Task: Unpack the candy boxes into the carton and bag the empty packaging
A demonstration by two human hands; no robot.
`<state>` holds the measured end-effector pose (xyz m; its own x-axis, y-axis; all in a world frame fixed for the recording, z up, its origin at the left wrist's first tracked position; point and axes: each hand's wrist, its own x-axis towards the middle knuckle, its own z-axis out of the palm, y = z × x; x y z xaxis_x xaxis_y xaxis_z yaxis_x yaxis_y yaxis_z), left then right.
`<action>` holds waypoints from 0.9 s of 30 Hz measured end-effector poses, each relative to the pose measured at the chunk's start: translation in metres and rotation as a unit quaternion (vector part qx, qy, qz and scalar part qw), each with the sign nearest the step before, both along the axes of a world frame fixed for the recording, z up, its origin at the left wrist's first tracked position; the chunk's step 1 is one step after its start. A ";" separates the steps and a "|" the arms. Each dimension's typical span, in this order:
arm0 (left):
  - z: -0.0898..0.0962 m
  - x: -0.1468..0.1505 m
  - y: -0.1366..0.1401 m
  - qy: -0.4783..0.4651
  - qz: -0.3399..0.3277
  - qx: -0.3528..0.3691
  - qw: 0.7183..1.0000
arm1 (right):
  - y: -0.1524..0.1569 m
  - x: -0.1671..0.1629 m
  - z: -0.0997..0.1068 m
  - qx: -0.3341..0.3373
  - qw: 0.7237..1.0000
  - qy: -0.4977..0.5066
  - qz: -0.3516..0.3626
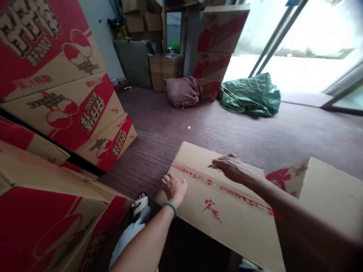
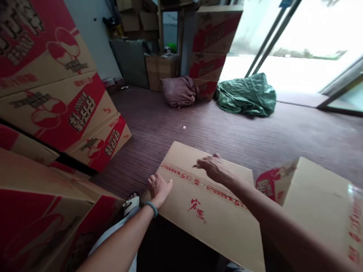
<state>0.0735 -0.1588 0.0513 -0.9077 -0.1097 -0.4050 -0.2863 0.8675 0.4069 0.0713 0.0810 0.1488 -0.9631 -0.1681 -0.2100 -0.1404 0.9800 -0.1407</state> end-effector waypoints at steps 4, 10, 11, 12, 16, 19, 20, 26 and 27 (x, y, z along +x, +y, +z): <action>0.001 -0.018 -0.010 -0.040 0.094 0.050 0.993 | -0.096 -0.097 -0.034 0.052 0.979 -0.005 0.198; -0.007 -0.032 -0.020 -0.072 0.111 0.077 0.988 | -0.156 -0.137 -0.090 0.104 0.939 -0.018 0.328; -0.007 -0.032 -0.020 -0.077 0.111 0.081 0.987 | -0.160 -0.137 -0.094 0.114 0.934 -0.023 0.339; -0.006 -0.032 -0.021 -0.081 0.111 0.086 0.987 | -0.162 -0.137 -0.096 0.123 0.930 -0.026 0.345; -0.001 -0.032 -0.026 -0.090 0.100 0.112 0.985 | -0.164 -0.139 -0.097 0.157 0.926 -0.036 0.342; 0.002 -0.032 -0.029 -0.092 0.096 0.120 0.984 | -0.158 -0.144 -0.096 0.175 0.927 -0.045 0.328; 0.003 -0.032 -0.030 -0.091 0.095 0.121 0.984 | -0.155 -0.146 -0.095 0.178 0.928 -0.049 0.324; -0.002 -0.033 -0.031 -0.083 0.078 0.126 0.985 | -0.138 -0.152 -0.086 0.161 0.943 -0.055 0.287; -0.003 -0.034 -0.030 -0.084 0.076 0.126 0.985 | -0.136 -0.150 -0.086 0.160 0.945 -0.054 0.282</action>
<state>0.0399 -0.1893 0.0485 -0.8059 -0.1158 -0.5806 -0.4873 0.6866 0.5395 -0.0789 -0.0554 0.0627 -0.7099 -0.5586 -0.4289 -0.6539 0.7490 0.1067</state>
